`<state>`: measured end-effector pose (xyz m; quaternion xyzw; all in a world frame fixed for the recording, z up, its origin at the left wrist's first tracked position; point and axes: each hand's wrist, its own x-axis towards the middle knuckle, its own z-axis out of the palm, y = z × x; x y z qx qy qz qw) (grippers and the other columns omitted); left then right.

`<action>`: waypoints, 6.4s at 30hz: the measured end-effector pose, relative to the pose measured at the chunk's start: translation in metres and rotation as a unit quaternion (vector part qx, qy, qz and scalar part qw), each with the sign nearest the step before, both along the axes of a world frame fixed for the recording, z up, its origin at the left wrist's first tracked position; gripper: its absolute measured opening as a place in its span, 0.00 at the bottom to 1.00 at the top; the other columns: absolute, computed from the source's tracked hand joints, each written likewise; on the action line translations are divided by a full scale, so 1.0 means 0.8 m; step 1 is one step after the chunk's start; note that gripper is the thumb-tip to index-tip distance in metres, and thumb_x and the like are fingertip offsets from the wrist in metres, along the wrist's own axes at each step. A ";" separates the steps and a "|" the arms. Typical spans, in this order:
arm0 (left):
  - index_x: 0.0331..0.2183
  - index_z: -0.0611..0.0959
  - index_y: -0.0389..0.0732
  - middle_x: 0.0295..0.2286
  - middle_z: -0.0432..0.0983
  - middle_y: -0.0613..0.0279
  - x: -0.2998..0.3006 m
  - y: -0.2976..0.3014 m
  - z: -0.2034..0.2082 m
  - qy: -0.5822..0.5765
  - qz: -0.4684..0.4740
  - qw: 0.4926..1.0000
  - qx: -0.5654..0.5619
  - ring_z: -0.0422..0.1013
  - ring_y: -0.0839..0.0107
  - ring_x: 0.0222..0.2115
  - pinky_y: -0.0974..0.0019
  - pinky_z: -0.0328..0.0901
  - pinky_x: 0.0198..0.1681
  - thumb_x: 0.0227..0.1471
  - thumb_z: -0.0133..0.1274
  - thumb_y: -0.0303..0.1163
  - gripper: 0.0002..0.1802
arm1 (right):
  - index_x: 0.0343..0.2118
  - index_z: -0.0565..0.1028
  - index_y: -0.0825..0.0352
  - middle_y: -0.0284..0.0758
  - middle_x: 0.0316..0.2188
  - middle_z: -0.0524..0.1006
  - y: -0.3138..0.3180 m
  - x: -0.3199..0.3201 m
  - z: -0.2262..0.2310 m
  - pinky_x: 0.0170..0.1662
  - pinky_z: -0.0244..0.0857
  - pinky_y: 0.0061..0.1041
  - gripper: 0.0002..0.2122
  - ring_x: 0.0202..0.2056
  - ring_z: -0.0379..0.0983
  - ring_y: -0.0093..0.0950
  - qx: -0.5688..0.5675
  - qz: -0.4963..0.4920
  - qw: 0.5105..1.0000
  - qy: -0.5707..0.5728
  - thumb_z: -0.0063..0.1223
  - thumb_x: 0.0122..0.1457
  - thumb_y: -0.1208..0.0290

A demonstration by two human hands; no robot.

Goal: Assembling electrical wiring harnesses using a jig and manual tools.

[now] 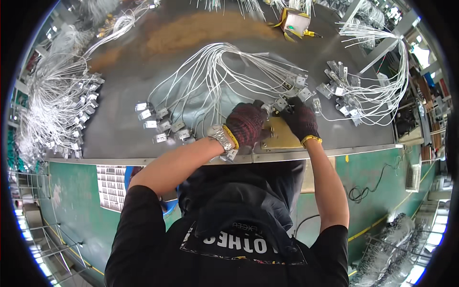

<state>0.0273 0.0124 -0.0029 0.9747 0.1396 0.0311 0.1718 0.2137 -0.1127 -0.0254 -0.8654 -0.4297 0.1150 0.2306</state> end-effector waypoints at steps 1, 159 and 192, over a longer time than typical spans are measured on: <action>0.42 0.82 0.34 0.42 0.79 0.44 0.003 -0.002 -0.006 -0.023 0.001 0.999 0.032 0.77 0.45 0.39 0.46 0.70 0.45 0.45 0.64 0.55 0.34 | 0.53 0.74 0.62 0.46 0.45 0.82 0.001 -0.001 0.001 0.50 0.71 0.42 0.29 0.48 0.78 0.47 -0.008 -0.003 1.000 0.011 0.68 0.52 0.51; 0.36 0.84 0.40 0.31 0.81 0.53 0.020 -0.038 -0.015 -0.091 -0.058 0.994 0.026 0.78 0.56 0.35 0.53 0.69 0.40 0.46 0.63 0.44 0.19 | 0.52 0.76 0.69 0.28 0.25 0.74 -0.121 -0.070 0.016 0.22 0.62 0.19 0.18 0.21 0.68 0.15 0.127 0.067 0.967 0.209 0.55 0.58 0.79; 0.38 0.84 0.41 0.33 0.82 0.55 0.034 -0.045 -0.024 -0.088 -0.039 0.995 -0.024 0.78 0.55 0.39 0.53 0.67 0.46 0.44 0.61 0.38 0.18 | 0.40 0.83 0.70 0.46 0.37 0.83 -0.096 -0.109 0.063 0.49 0.74 0.37 0.10 0.41 0.81 0.45 0.079 0.044 0.989 -0.118 0.57 0.55 0.76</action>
